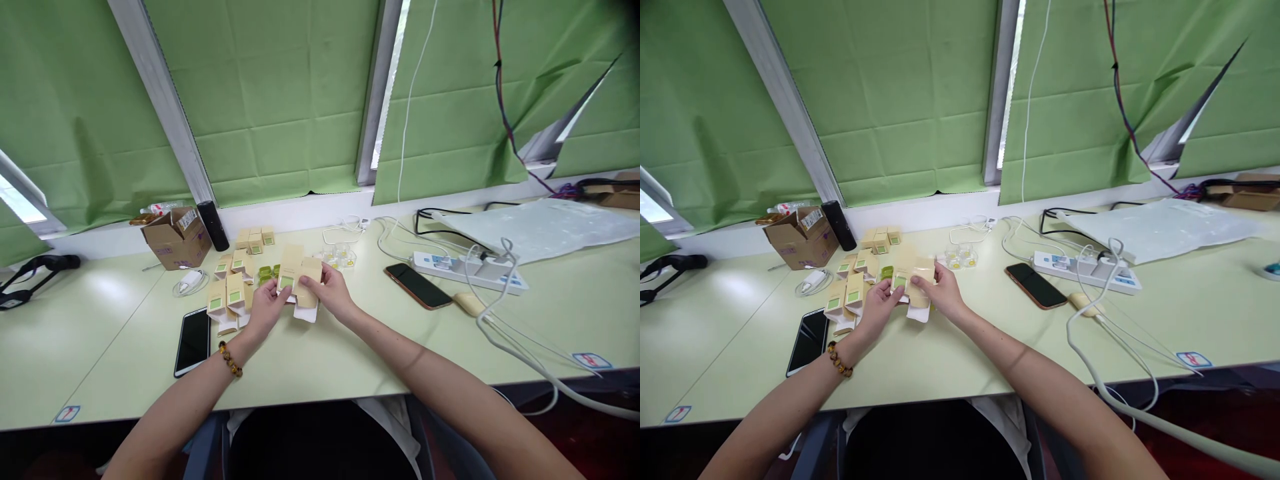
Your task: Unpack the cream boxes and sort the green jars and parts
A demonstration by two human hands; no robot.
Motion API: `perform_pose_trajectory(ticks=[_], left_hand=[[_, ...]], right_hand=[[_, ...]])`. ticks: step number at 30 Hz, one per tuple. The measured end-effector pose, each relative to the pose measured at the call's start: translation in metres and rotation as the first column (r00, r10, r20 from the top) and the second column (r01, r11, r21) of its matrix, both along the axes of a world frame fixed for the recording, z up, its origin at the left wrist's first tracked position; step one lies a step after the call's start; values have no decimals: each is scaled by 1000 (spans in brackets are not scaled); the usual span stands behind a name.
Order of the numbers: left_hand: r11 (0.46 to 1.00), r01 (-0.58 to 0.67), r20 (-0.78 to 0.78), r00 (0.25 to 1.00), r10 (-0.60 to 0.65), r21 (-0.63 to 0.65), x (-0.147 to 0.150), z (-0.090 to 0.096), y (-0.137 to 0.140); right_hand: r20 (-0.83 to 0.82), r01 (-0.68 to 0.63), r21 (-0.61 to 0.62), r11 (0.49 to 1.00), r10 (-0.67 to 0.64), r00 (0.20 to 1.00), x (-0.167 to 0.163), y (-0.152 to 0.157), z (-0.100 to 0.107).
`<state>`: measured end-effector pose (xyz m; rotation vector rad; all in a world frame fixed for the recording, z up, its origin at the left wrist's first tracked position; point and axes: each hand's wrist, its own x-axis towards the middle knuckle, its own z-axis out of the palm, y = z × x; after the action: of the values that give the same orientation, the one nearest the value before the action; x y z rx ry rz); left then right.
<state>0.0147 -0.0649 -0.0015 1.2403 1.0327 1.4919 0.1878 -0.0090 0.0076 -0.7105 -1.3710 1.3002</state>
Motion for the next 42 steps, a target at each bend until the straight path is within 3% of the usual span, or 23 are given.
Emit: perform_pose_trajectory(ticks=[6, 19, 24, 28, 31, 34, 36, 39, 41, 42], left_hand=[[999, -28, 89, 996, 30, -22, -2, 4, -1], [997, 16, 134, 991, -6, -72, -2, 6, -2], [999, 7, 209, 978, 5, -54, -9, 5, 2], [999, -9, 245, 969, 18, -36, -15, 6, 5], [995, -97, 193, 977, 89, 34, -15, 6, 7], [933, -284, 40, 959, 282, 220, -15, 5, 7], [835, -373, -89, 893, 441, 405, -19, 4, 5], [670, -339, -232, 757, 611, 661, -34, 1, 1], [642, -270, -308, 703, 641, 718, -46, -3, -2], [659, -247, -349, 689, 635, 711, -51, -6, -3]], right_hand=[[68, -56, 47, 997, 53, 996, 0, 0, -4], [37, -94, -46, 995, 96, 995, 2, -2, -1], [15, 17, 35, 999, -18, 1000, 7, 3, 1], [30, 86, 34, 996, -87, 996, 11, 11, -3], [44, 105, 29, 994, -106, 993, 11, 15, -8], [57, 112, 27, 993, -114, 992, 10, 16, -10], [62, 110, 33, 993, -112, 992, 9, 15, -10], [49, 111, 34, 993, -113, 992, 7, 13, -9], [23, 125, 18, 992, -125, 992, 6, 13, -10], [11, 130, 5, 992, -130, 991, 5, 12, -10]])
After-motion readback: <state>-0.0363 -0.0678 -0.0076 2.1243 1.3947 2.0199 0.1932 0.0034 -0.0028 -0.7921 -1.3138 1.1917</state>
